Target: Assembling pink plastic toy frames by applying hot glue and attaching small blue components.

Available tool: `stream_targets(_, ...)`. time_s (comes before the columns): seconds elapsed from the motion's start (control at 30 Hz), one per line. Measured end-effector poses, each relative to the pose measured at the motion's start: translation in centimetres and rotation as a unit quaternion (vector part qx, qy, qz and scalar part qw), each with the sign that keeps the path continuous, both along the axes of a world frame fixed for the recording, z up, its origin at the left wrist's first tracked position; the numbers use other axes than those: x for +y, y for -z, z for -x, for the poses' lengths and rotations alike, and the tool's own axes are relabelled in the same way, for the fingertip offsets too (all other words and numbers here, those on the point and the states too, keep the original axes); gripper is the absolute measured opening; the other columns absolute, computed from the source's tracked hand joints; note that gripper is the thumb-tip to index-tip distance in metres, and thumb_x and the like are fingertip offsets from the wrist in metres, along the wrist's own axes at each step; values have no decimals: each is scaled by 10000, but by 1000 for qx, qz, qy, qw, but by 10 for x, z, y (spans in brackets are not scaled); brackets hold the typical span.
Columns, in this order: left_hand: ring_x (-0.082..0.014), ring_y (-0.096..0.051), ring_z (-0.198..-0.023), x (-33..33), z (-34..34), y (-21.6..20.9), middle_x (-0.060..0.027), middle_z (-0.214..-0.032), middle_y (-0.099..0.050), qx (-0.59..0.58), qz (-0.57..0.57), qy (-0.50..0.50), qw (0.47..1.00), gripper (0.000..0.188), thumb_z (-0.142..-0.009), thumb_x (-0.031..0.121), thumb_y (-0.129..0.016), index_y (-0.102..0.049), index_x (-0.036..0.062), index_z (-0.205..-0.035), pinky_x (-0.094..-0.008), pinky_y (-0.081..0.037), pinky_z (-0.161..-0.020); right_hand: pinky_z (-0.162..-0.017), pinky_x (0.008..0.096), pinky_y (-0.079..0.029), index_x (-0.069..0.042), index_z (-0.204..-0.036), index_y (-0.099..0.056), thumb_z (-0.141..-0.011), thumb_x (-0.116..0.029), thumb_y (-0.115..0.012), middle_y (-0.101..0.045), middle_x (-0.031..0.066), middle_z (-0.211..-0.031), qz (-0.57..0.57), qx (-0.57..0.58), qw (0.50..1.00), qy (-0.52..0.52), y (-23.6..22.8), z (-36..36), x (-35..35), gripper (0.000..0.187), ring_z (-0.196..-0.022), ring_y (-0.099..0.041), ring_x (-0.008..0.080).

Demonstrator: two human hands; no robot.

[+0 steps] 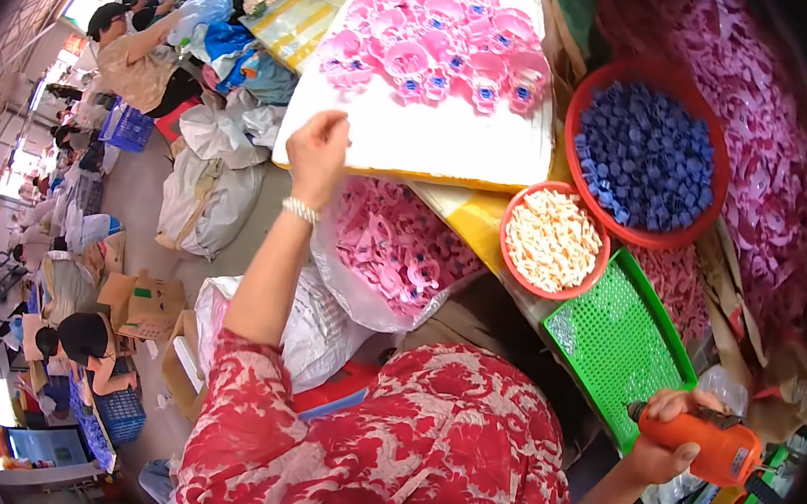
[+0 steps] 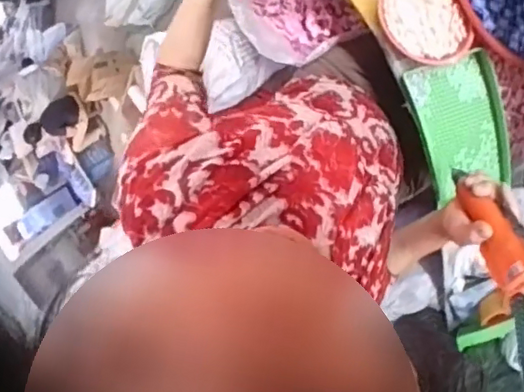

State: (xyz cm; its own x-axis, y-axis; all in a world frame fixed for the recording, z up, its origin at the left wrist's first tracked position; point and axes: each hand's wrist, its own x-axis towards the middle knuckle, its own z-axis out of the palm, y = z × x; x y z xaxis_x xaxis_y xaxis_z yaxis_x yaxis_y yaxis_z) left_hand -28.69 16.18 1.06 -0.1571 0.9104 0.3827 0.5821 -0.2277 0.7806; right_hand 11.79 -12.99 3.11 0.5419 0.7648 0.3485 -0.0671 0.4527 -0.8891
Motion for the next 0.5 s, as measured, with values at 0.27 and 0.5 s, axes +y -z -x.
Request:
stream_targets(0.27,-180,-596,-517,100,24,-9,-121,-702,-608,15,226,-121,967,532,-725,470,-665,-598,-47,-833,-280,-478,-429,-596,279,-386,8,-1123,-413,-762,-532,-621,-470,57,-703,7,10,1000,-4,-2,-1,5,682,-605,-455,157)
stream_targets(0.5,-229,-587,-511,107,20,-11,-135,-686,-593,-258,241,-105,930,479,-773,472,-620,-585,2,-858,-329,-496,-446,-586,274,-393,15,-1133,-409,-765,-523,-625,-476,63,-705,25,6,1000,-16,2,-2,5,686,-612,-469,168)
